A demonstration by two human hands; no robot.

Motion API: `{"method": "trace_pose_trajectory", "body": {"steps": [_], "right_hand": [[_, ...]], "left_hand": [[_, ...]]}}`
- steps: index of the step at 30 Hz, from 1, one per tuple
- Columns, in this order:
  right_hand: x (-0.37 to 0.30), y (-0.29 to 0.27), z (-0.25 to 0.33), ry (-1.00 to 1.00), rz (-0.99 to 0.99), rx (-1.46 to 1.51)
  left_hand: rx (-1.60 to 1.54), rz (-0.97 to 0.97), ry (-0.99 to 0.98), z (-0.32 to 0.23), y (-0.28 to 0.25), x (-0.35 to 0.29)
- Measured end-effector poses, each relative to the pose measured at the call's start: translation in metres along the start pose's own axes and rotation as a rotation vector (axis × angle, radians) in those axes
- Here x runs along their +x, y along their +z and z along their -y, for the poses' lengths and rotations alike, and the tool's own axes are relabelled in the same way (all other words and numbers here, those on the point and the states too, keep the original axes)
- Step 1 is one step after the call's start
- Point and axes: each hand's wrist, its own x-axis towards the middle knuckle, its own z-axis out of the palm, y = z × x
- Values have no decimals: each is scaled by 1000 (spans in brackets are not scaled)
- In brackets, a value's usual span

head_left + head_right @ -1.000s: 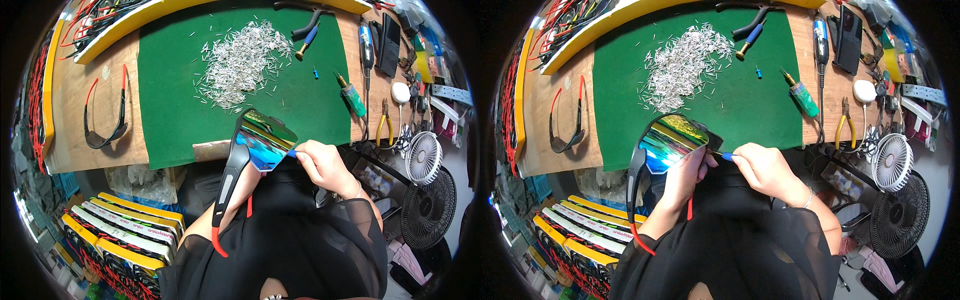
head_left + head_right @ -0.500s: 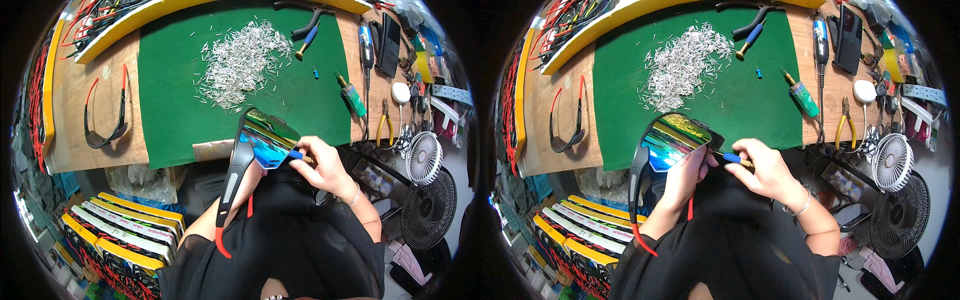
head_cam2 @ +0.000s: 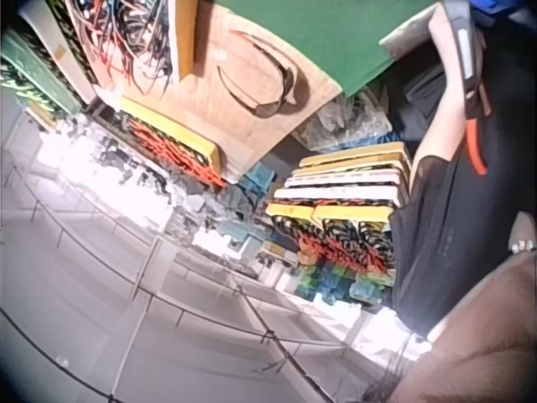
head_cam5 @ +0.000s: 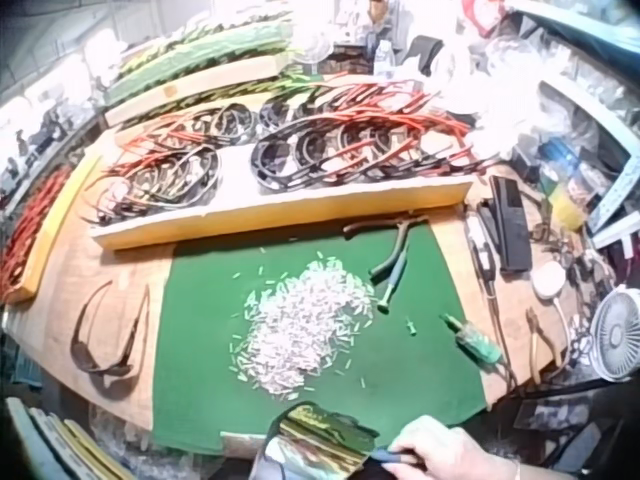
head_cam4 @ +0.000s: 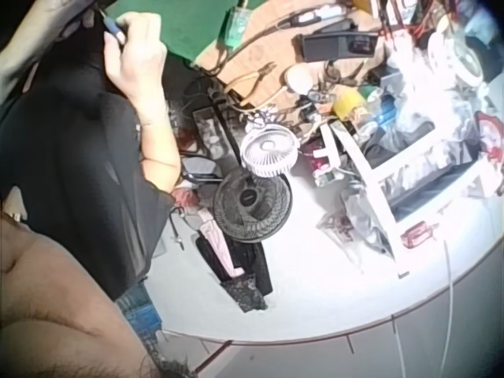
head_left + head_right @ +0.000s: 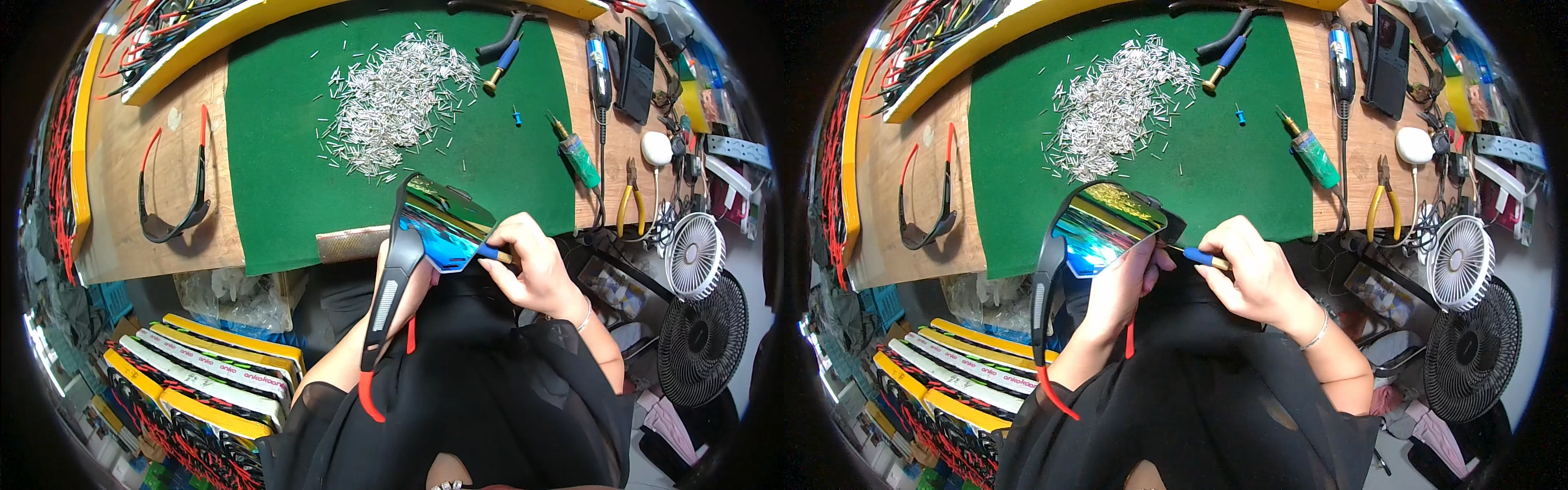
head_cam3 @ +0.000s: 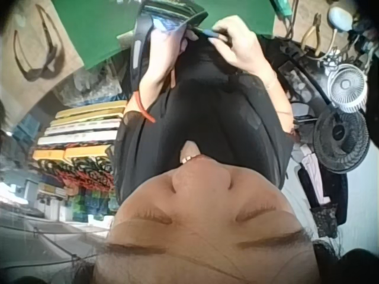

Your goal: The person assembles sunglasses by inserting small metal pins into the frame using a screwdriver. They repeatedly pick up sunglasses from a tray, insert pins into both sides of the frame, and place the finished units back on the tray.

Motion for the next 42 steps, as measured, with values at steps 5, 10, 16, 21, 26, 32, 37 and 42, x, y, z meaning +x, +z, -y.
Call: {"method": "trace_pose_trajectory", "body": {"steps": [5,10,16,21,26,32,37,42], "right_hand": [[-2,1,-3,23,51,38],[1,-2,5,43,6,65],[-3,3,-1,39,92,36],[-5,4,2,61,-10,6],[-4,7,10,149,55,112],[-11,9,4,47,-40,-22],[-18,17,2,31,61,32],[-26,13,4,252,172,138]], "left_hand": [[-59,1,32,7,-1,2],[-94,-39,56,-7,3,-3],[-87,-6,40,-3,0,-5],[-96,-5,53,-7,2,-3],[-160,25,39,-19,2,-12],[-150,60,35,-8,-1,-9],[-201,14,78,-4,2,-22],[-249,65,98,3,-2,-26]]}}
